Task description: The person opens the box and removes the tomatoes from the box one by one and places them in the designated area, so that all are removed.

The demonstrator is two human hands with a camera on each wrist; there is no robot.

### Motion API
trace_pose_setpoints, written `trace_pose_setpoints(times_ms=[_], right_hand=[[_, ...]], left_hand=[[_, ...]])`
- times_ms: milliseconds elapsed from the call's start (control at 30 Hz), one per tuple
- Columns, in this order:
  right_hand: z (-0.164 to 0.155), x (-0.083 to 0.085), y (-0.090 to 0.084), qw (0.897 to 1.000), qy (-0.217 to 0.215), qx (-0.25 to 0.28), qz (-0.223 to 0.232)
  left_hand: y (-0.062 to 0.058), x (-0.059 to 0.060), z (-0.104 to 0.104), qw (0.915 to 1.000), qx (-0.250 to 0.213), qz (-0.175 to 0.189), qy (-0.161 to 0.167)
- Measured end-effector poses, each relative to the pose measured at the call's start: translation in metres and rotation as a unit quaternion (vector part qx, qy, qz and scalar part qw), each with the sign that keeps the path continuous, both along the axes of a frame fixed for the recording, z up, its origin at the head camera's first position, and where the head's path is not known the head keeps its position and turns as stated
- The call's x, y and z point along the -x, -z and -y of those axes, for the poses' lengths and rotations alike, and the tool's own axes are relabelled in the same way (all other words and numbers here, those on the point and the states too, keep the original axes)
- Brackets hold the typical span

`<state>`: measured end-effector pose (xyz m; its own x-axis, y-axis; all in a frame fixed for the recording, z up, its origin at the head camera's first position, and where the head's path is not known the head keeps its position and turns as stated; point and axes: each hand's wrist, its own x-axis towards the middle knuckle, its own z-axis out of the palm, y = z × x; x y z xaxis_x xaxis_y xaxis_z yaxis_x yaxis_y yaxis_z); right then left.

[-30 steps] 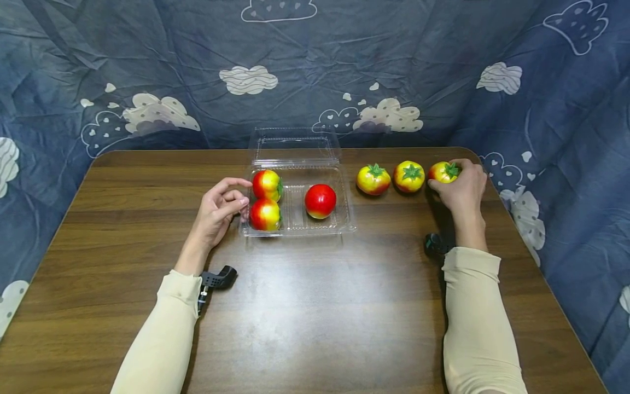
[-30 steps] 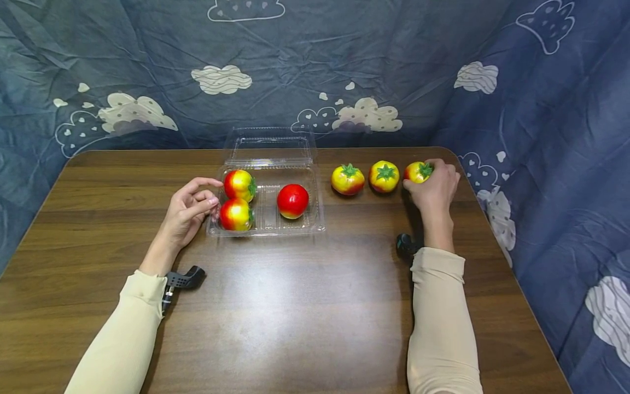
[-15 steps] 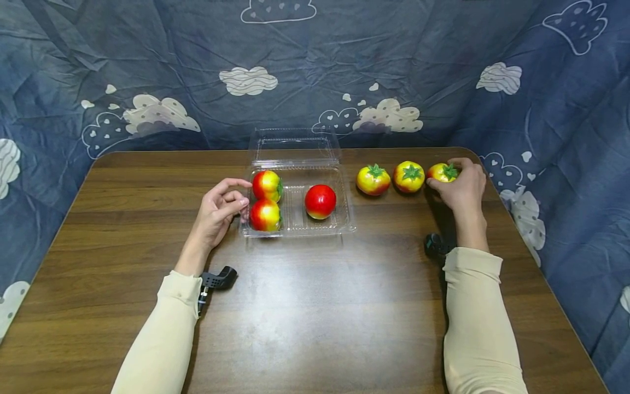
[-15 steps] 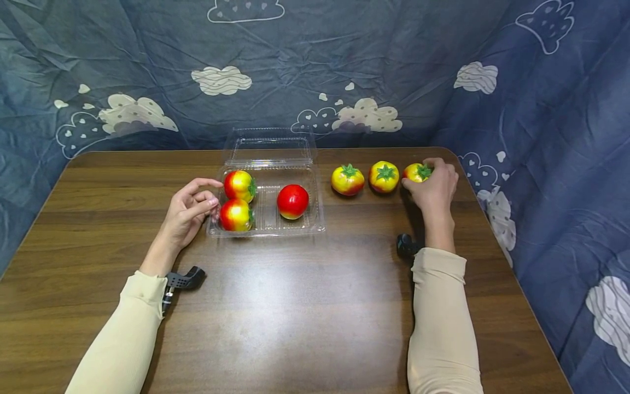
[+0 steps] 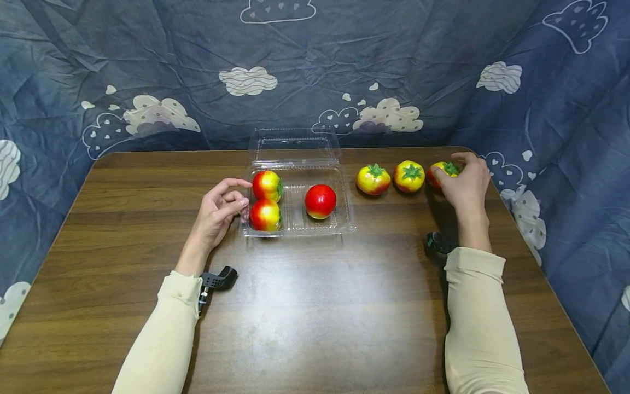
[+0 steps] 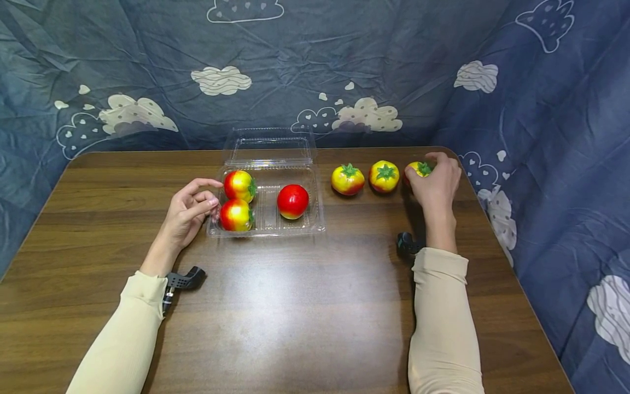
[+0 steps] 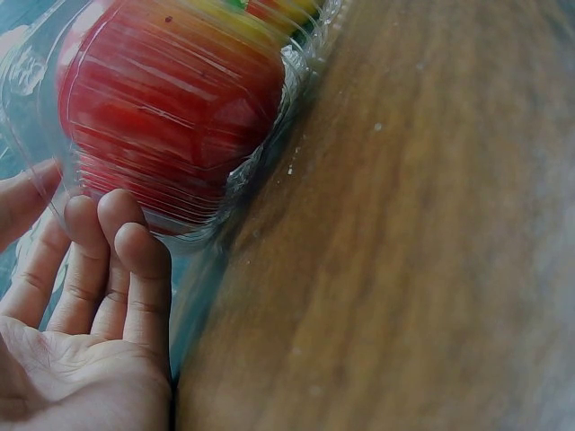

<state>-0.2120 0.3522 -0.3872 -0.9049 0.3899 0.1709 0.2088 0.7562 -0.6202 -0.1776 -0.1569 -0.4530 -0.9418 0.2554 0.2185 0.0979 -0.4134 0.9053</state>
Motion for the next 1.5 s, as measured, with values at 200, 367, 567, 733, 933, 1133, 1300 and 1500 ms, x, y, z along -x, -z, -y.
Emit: trace_pose_setpoints(times_ms=[200,367,567,733,933,1133,1300,1500], right_hand=[[0.003,0.001,-0.001,1.0,0.0,-0.004,-0.015],[0.007,-0.001,-0.004,1.0,-0.001,-0.002,-0.022],[0.015,-0.004,-0.012,1.0,-0.017,0.003,-0.023],[0.019,-0.008,-0.02,0.999,-0.031,0.011,-0.034],[0.028,-0.011,-0.029,0.998,-0.052,0.014,-0.038],[0.042,-0.013,-0.036,0.996,-0.083,0.013,-0.037],[0.051,-0.015,-0.039,0.994,-0.103,0.009,-0.037],[0.065,-0.019,-0.042,0.991,-0.13,0.001,-0.042]], left_hand=[[0.0,0.001,0.0,1.0,0.003,-0.001,-0.002],[0.0,0.001,0.0,1.0,0.002,-0.001,0.001],[0.001,0.0,0.0,1.0,0.002,-0.001,0.003],[0.0,0.0,0.0,1.0,0.008,0.002,-0.003],[-0.001,-0.001,-0.001,0.9999,0.011,0.004,-0.006],[-0.001,0.0,0.0,1.0,0.005,0.003,-0.002],[0.0,0.0,0.0,1.0,0.0,0.002,0.004],[0.0,0.001,0.001,1.0,0.0,0.006,0.005]])
